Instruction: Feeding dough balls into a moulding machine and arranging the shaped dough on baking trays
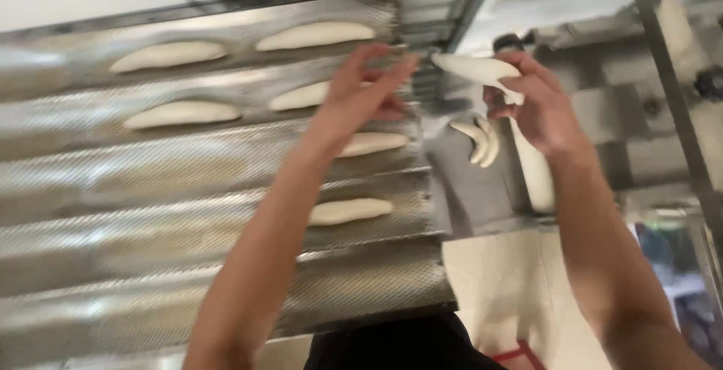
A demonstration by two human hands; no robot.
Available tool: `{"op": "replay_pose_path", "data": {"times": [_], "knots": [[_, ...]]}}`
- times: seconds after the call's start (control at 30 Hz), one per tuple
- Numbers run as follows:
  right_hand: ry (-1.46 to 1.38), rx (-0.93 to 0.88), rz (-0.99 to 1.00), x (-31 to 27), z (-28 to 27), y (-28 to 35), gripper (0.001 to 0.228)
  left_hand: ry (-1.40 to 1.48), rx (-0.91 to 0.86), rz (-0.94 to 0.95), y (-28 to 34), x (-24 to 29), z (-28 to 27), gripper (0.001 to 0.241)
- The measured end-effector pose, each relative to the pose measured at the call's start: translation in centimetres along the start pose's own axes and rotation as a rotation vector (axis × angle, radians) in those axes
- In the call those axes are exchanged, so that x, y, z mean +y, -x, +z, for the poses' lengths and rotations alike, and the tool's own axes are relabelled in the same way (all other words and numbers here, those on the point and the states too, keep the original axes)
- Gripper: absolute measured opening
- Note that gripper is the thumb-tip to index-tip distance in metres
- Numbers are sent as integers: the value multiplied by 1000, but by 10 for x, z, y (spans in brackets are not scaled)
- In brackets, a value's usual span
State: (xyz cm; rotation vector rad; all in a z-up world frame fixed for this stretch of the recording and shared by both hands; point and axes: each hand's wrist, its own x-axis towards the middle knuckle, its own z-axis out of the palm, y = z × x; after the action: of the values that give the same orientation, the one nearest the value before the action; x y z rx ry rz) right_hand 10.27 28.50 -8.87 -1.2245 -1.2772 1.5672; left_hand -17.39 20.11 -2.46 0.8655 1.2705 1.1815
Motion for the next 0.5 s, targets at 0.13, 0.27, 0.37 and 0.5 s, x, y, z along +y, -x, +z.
{"op": "replay_pose_path", "data": {"times": [0.13, 0.27, 0.37, 0.5], "knots": [[-10, -423, -186, -32, 80, 22, 39, 335, -76, -58, 38, 23, -37, 95], [354, -540, -352, -53, 202, 61, 31, 302, 66, 85, 75, -15, -149, 53], [596, -583, -519, -53, 278, 84, 46, 220, 160, 24, 123, -17, -219, 58], [818, -622, -746, -21, 344, 79, 31, 80, 288, 30, 148, -29, -284, 40]]}}
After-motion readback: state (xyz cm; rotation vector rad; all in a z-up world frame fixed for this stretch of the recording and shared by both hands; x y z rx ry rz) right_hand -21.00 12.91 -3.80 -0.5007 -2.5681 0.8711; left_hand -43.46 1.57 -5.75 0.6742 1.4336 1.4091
